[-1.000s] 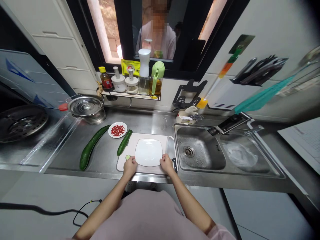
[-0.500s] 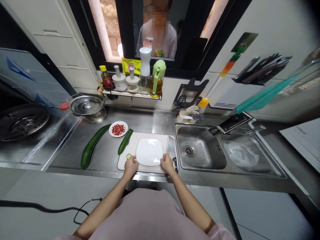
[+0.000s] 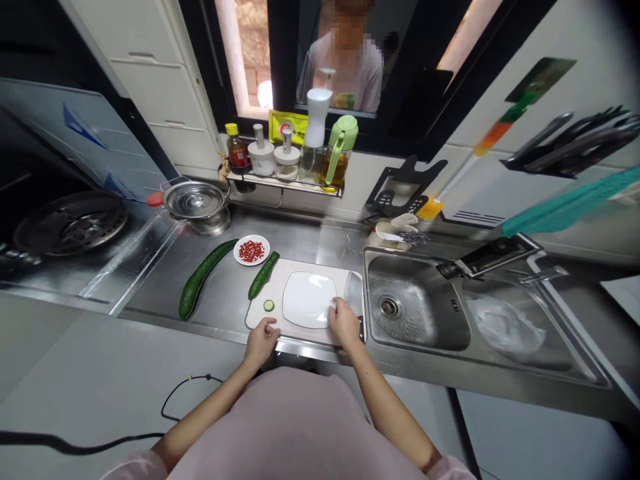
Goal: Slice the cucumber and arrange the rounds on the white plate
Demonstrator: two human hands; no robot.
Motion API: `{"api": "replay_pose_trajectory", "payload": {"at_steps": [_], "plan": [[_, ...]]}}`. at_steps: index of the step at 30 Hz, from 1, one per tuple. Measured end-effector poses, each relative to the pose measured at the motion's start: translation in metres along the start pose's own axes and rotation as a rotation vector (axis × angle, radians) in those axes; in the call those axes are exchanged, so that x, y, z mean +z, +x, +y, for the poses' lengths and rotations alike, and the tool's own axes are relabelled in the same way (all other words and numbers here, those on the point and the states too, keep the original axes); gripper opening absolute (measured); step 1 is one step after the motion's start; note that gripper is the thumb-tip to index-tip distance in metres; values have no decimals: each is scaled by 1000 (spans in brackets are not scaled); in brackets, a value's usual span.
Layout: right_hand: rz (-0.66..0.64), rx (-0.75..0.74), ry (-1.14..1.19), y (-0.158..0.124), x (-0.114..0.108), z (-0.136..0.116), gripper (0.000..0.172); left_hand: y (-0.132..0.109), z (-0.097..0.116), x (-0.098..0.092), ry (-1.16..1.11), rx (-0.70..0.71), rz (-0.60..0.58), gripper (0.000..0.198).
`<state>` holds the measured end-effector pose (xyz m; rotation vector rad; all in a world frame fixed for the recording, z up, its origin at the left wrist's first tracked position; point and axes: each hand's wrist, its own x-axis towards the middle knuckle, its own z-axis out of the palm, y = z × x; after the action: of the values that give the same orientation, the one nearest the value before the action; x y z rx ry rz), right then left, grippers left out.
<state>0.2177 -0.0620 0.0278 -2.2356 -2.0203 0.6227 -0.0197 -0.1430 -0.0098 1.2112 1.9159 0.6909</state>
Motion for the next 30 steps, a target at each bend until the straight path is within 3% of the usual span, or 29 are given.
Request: {"api": "replay_pose_trajectory", "payload": {"at_steps": [7,13,19,30], "plan": [[-91,-394,-36,6,1,-68,28,27,-2,-21,114,-62,132,26],[-108,-667,-139,16,19,-116,26,47,0,-24,200,-61,139,28],[-128,-777,-225,26,37,-136,24,52,1,-23,251,-28,147,28],[-137,-878,-295,39,60,-146,19,56,-1,-27,288,31,150,22]]}}
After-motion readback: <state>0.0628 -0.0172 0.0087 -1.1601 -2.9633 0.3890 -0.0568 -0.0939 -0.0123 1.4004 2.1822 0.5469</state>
